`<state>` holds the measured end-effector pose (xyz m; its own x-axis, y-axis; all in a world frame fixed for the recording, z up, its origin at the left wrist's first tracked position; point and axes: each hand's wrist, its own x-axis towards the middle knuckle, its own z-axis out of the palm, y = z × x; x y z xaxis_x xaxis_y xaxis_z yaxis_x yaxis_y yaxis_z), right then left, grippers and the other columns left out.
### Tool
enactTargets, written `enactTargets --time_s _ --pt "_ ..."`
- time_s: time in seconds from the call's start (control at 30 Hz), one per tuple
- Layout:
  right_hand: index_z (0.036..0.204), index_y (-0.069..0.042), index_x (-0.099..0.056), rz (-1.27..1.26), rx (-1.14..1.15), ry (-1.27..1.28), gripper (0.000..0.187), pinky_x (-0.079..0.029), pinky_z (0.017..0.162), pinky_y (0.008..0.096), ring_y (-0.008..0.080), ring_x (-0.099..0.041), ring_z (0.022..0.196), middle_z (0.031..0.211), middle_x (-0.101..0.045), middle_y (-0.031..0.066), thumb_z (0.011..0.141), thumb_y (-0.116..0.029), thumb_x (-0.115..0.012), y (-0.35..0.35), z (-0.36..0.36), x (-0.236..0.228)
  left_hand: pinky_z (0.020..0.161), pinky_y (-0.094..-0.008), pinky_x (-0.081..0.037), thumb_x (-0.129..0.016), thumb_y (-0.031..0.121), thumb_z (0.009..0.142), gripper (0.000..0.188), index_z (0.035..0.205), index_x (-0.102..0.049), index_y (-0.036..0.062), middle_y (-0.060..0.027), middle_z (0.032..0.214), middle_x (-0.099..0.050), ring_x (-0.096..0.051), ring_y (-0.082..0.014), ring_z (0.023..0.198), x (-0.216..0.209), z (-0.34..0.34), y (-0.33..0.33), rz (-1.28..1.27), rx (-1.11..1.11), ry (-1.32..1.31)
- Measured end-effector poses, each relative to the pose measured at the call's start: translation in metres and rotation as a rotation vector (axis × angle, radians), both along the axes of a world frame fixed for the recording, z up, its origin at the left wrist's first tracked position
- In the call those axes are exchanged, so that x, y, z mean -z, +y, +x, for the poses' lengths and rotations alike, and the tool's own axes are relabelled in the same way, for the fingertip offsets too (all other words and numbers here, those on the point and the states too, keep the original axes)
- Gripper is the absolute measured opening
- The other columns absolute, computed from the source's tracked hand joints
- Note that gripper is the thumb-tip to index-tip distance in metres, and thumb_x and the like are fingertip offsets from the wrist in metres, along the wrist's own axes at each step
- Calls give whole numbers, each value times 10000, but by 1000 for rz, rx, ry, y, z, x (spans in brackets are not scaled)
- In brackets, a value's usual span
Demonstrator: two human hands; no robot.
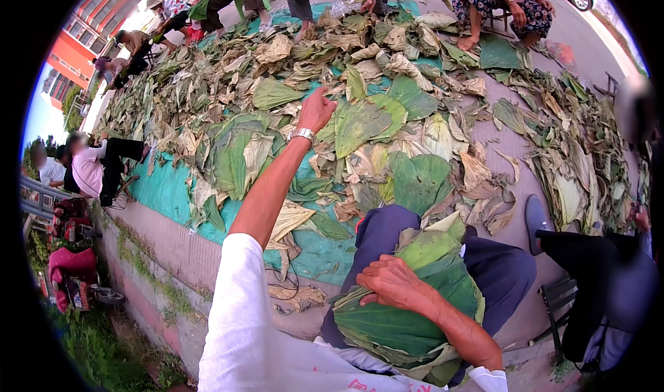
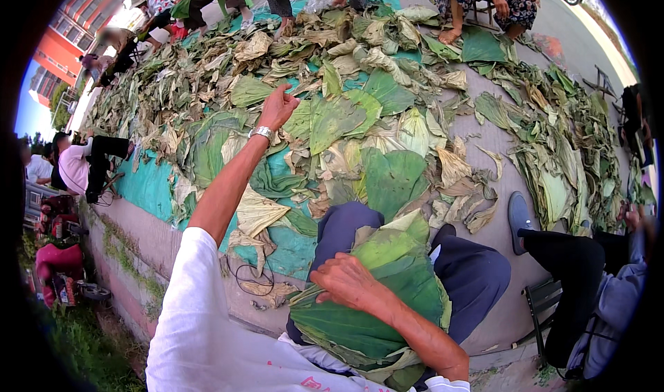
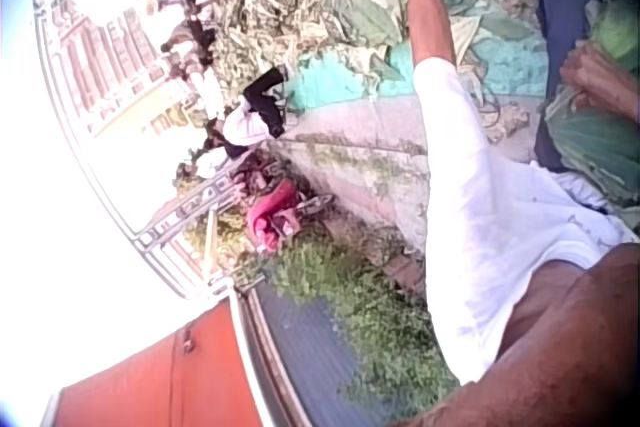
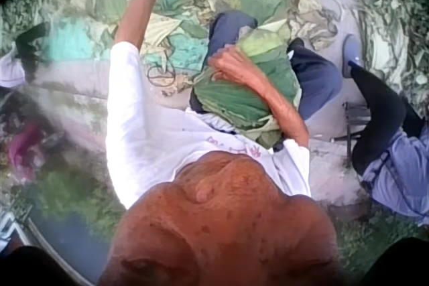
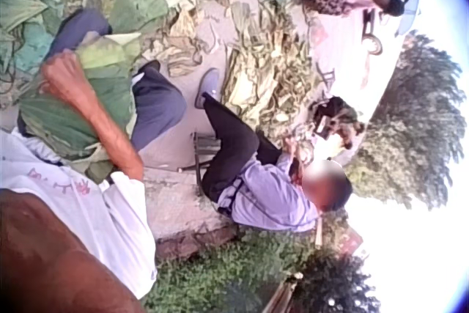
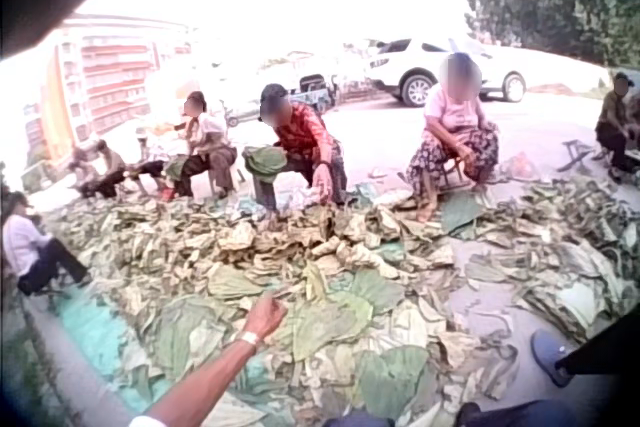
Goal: The person stacks large green leaves together and ties them into bundles using white plastic strips.
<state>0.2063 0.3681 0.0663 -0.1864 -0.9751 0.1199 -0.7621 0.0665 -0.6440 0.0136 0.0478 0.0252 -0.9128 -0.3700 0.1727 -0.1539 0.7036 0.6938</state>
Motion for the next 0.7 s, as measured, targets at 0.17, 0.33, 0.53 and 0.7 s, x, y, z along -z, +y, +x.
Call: enactTargets --time_s 0.17,0.33,0.53,0.7 --pt "709 -86 -507 -18 4 -25 338 -385 643 325 209 -545 726 677 -535 36 575 -305 -728 1 1 1 745 -323 -483 -728 205 670 589 1162 -494 -18 -137 954 -607 -592 -217 815 3 -16 3 -138 -27 201" --pt "701 -81 -500 -14 11 -73 337 -377 633 324 209 -540 712 665 -515 33 568 -288 -730 1 -5 2 787 -383 -450 -735 209 627 539 1082 -549 -12 -182 942 -587 -565 -317 871 60 -5 4 -126 0 56" --pt "685 -87 -490 -20 12 -91 310 -363 608 312 193 -521 665 639 -478 27 573 -264 -718 -1 -9 5 827 -392 -438 -723 197 612 502 1058 -573 24 -191 986 -578 -541 -332 955 150 45 -6 -87 -23 -205" --pt "660 -92 -490 3 -27 -74 165 -361 600 287 164 -502 643 616 -459 24 609 -161 -630 -16 -10 6 840 -402 -433 -719 184 611 515 1075 -552 35 -179 1065 -550 -521 -335 993 195 68 -55 -164 -101 -255"
